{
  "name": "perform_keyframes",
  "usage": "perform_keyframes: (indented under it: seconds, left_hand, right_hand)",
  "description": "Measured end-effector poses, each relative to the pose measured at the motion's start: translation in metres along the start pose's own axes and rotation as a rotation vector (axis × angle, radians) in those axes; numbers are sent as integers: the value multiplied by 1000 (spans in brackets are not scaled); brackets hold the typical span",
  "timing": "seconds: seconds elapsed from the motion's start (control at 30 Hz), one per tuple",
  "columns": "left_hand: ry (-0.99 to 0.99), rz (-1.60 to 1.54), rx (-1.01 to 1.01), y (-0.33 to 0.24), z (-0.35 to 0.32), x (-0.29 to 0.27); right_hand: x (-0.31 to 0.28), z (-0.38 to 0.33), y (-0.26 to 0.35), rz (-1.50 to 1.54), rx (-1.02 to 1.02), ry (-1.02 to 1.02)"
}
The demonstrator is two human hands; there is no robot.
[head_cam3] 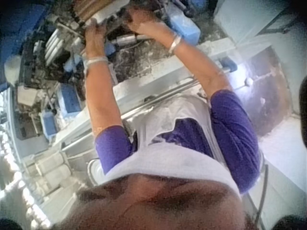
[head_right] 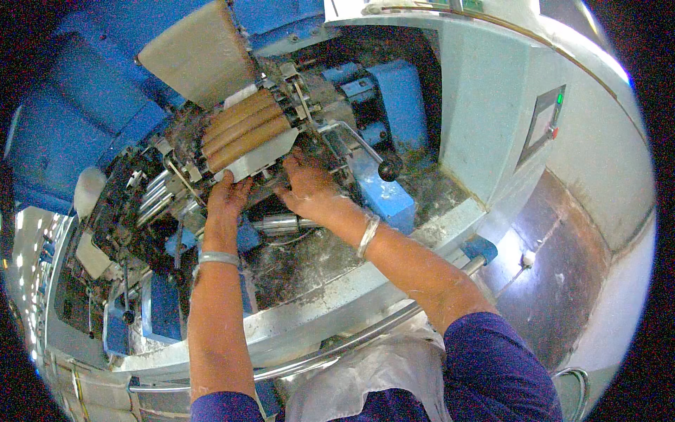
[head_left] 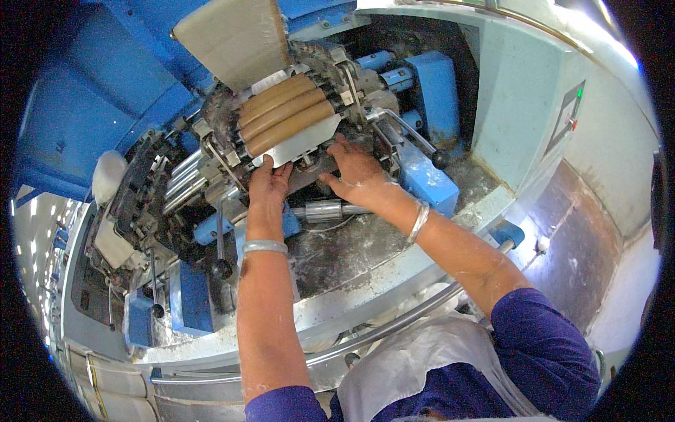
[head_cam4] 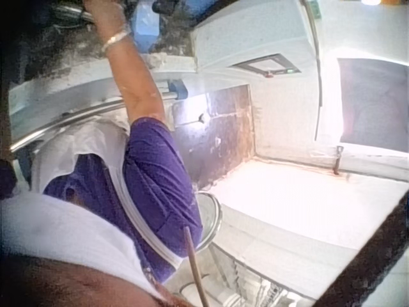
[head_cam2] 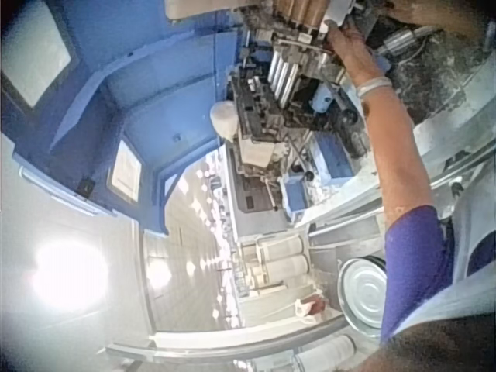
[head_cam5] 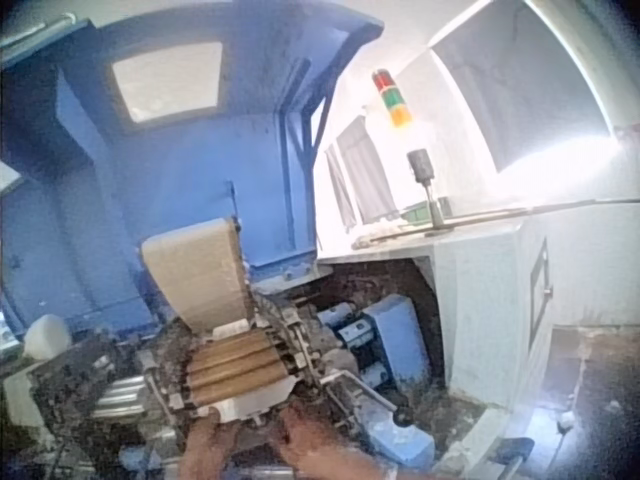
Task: The person threads white yarn through the rollers and guides of a textile machine, repeatedly pulling and aligning the yarn by hand. The person then places a large bundle of white yarn into a container.
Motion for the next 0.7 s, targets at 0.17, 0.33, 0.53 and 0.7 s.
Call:
perform_keyframes:
  seconds: [0.17,0.33,0.53,0.7]
  left_hand:
    - [60,268,116,-8,-19,7]
    - [-196,280,237,3,-95,28]
    - [638,1040,268,47,-134,117]
    - [1167,2022,415,103,-127,108]
  right_hand:
    - [-83,-15,51,55,-341,-193]
    - [-176,-8,41,-63,-500,-320]
    - [-135,3,0,-281,-479,218]
    - [-122,10,-19,-261,-290,292]
Point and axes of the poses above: each hand's wrist, its own z-axis towards the middle knuckle, its own x-axis out of the palm, y = z × x, the point moved 7 cm from there along z, towards the middle knuckle, and after that the axes turned 1 degree about -z, right-handed, at the moved point
